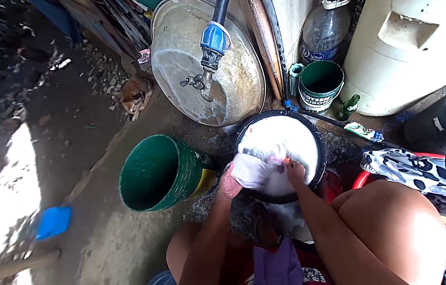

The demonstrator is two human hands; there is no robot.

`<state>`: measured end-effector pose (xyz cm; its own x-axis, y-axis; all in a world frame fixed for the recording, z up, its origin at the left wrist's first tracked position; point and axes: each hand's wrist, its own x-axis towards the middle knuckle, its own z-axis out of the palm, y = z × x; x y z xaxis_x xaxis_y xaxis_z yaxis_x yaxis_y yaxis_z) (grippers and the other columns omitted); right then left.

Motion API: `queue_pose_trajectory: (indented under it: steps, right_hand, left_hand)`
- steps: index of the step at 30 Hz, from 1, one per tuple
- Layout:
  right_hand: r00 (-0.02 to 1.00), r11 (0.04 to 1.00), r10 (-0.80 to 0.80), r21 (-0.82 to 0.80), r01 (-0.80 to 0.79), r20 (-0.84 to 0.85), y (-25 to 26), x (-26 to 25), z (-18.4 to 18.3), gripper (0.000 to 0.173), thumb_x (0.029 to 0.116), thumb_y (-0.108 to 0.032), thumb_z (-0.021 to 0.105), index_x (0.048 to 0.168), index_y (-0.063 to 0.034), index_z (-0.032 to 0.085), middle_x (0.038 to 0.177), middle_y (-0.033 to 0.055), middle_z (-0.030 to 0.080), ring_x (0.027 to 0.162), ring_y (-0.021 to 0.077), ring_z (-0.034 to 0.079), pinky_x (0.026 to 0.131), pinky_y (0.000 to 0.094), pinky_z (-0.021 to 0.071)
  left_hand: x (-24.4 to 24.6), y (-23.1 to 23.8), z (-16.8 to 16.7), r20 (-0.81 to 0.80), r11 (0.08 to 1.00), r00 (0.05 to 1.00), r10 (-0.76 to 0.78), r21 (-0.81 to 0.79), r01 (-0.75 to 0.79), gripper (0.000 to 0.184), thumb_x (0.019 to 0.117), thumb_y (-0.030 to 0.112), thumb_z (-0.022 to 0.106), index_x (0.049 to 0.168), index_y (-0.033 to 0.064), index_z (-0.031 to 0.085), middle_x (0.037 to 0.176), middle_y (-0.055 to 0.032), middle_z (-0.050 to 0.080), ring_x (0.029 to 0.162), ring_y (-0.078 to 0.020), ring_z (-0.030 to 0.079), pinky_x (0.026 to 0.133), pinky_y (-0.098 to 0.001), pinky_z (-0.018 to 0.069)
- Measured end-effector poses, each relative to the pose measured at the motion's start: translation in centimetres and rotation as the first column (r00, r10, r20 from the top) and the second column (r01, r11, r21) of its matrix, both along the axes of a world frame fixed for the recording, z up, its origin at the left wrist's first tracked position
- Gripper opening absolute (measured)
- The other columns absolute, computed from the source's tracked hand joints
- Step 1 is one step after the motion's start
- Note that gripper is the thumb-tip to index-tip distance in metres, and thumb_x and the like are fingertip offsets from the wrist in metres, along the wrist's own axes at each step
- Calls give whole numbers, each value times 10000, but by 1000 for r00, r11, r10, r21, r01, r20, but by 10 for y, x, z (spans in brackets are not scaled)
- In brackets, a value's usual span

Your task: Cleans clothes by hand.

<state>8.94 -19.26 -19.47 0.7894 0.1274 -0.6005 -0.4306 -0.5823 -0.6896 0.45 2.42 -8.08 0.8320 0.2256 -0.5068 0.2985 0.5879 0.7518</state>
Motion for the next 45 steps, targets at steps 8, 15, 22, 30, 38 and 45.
queue_pose_trajectory:
  steps: [8, 15, 22, 30, 38, 45]
  right_hand:
    - [961, 904, 4, 409, -123, 278, 95, -37, 131, 616, 1103, -344, 293, 916, 73, 706, 907, 222, 720, 971, 348, 711, 893, 552, 530]
    - [973, 977, 85, 172, -124, 216, 76, 4, 128, 643, 1126, -364, 242, 1078, 73, 711, 1136, 276, 709, 1171, 396, 663, 1017, 564, 491]
    - [958, 967, 122, 188, -174, 259, 74, 1, 138, 642, 1126, -358, 244, 1077, 79, 711, 1129, 276, 713, 1171, 397, 664, 1020, 568, 490]
    - [897, 891, 202, 307, -335, 392, 94, -32, 166, 624, 1115, -352, 296, 997, 89, 722, 996, 260, 731, 1060, 397, 702, 957, 581, 512]
    - [996, 996, 68, 53, -71, 62, 26, 1, 5, 510, 1114, -348, 373, 1318, 46, 623, 1361, 274, 615, 1342, 391, 550, 1157, 551, 390]
    - [997, 987, 9, 159, -22, 78, 39, -11, 23, 481, 1106, -330, 426, 1222, 66, 674, 1229, 278, 678, 1226, 385, 628, 1088, 545, 454]
  left_hand:
    - [1, -39, -12, -269, 999, 962, 43, 4, -43, 524, 1111, 397, 92, 1200, 88, 506, 958, -82, 639, 849, -187, 626, 747, -376, 535]
    - [5, -29, 14, -15, 993, 998, -60, -107, 58, 475, 1130, 332, 167, 1344, 58, 491, 1140, -129, 680, 1047, -235, 676, 917, -421, 567]
    - [10, -30, 26, -15, 996, 1000, 9, -90, -10, 478, 1131, 344, 183, 1375, 57, 477, 1171, -139, 666, 1067, -240, 667, 926, -419, 561]
    - [2, -21, 19, -20, 989, 999, 27, -142, -30, 621, 1094, 432, 46, 1074, 150, 599, 887, -44, 723, 807, -151, 701, 712, -334, 593]
    - [-1, 1, 10, -49, 997, 996, -72, 6, 73, 418, 1127, 318, 255, 1367, 55, 474, 1169, -116, 679, 1063, -213, 669, 923, -406, 563]
    - [7, -4, -4, -140, 999, 989, -38, -38, 33, 463, 1134, 333, 209, 1453, 59, 405, 1256, -146, 648, 1126, -249, 654, 965, -433, 546]
